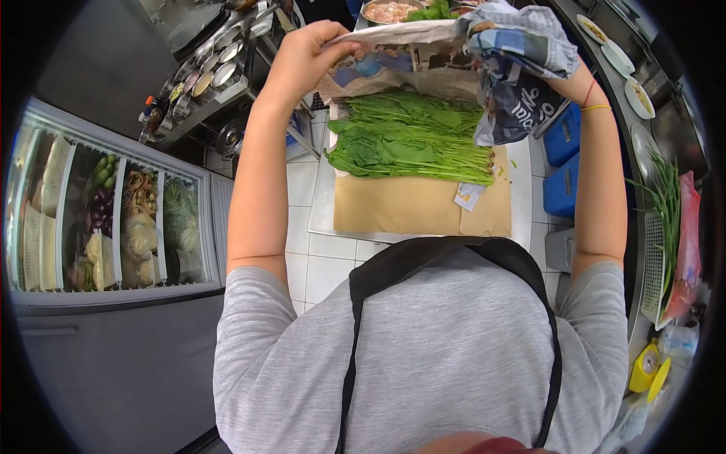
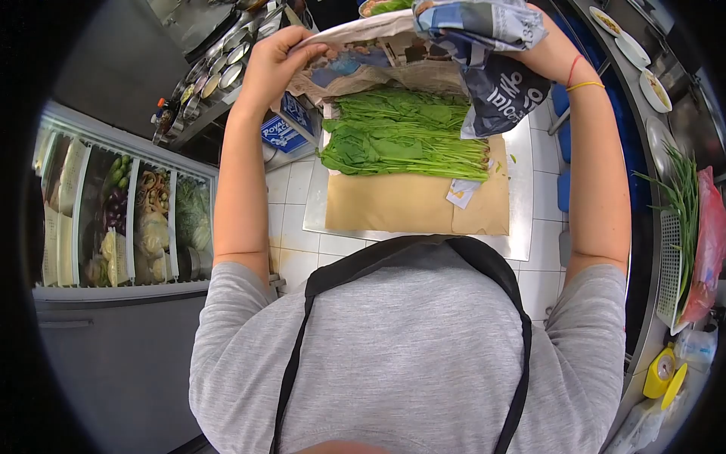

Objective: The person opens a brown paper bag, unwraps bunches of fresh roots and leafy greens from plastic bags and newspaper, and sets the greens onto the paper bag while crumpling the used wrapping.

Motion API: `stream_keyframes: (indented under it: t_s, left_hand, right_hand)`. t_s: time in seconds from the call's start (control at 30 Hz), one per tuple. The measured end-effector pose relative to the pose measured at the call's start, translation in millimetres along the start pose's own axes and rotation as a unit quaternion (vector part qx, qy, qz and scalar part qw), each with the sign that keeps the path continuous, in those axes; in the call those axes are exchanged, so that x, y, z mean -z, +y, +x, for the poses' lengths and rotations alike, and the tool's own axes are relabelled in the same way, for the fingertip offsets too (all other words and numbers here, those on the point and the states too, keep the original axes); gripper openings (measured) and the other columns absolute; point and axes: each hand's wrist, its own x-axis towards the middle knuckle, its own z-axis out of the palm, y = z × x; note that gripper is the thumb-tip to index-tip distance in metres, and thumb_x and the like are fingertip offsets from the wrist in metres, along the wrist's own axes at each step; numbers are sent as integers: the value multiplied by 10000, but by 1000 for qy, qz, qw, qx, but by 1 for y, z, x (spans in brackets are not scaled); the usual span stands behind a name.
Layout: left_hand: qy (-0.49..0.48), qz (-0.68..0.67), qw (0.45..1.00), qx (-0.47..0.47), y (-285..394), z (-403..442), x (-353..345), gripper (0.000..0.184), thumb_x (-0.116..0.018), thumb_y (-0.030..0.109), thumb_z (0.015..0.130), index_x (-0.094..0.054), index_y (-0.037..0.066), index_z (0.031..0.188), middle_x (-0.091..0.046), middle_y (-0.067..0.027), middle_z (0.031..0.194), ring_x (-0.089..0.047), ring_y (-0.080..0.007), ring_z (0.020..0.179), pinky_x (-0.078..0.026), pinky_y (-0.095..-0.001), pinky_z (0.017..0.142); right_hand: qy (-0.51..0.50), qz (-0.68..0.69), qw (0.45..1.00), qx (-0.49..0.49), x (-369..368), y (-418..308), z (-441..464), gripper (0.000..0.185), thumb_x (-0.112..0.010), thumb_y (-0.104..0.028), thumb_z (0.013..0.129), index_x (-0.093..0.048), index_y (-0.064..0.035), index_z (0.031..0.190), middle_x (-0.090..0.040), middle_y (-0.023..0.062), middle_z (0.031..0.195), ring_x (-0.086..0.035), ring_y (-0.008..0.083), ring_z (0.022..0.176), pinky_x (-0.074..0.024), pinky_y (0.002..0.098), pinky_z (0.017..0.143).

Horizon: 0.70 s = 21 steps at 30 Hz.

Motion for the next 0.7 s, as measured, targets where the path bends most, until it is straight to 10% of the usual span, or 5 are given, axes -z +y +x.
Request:
stream_keyframes:
  t_s: [0.13,0.27,0.43,0.5,0.7]
  left_hand:
    - [-9,18,999,32,7,9,15,131,-664,114,779,-625,39,878,-582,-46,745,-561,-188,681,-424,-285,622]
    - [18,29,999,10,8,13,26,123,-656,141,817,-649,29,867,-572,31,647,-465,-24,614,-379,-196,555]
    - [-32,32,992,115,33,28,43,164,-609,-11,758,-588,-14,920,-596,-68,796,-562,-135,740,-439,-270,652]
    - [66,77,995,13,36,34,41,95,-654,42,760,-594,-18,718,-540,-47,599,-504,-124,561,-387,-276,524]
    - [96,76,992,-14,21,37,31,67,-633,48,761,-590,-3,769,-550,-110,639,-539,-199,585,-410,-303,556]
  right_hand:
    - [26,-25,999,3,9,-2,6,390,-640,-97,744,-575,-49,1125,-578,110,1159,-535,212,1060,-391,319,956]
    - [47,-50,998,9,16,-5,12,408,-658,-97,724,-581,-54,1123,-582,110,1150,-536,219,1056,-391,323,956]
    - [69,-69,995,10,24,-10,19,432,-682,-97,700,-587,-62,1121,-588,111,1138,-538,228,1052,-390,328,956]
    - [74,-78,994,9,27,-11,24,442,-691,-97,691,-590,-64,1119,-590,111,1134,-538,231,1050,-390,330,956]
    - [89,-91,992,-2,26,-20,36,471,-719,-97,662,-598,-73,1116,-597,112,1120,-540,242,1045,-389,336,956]
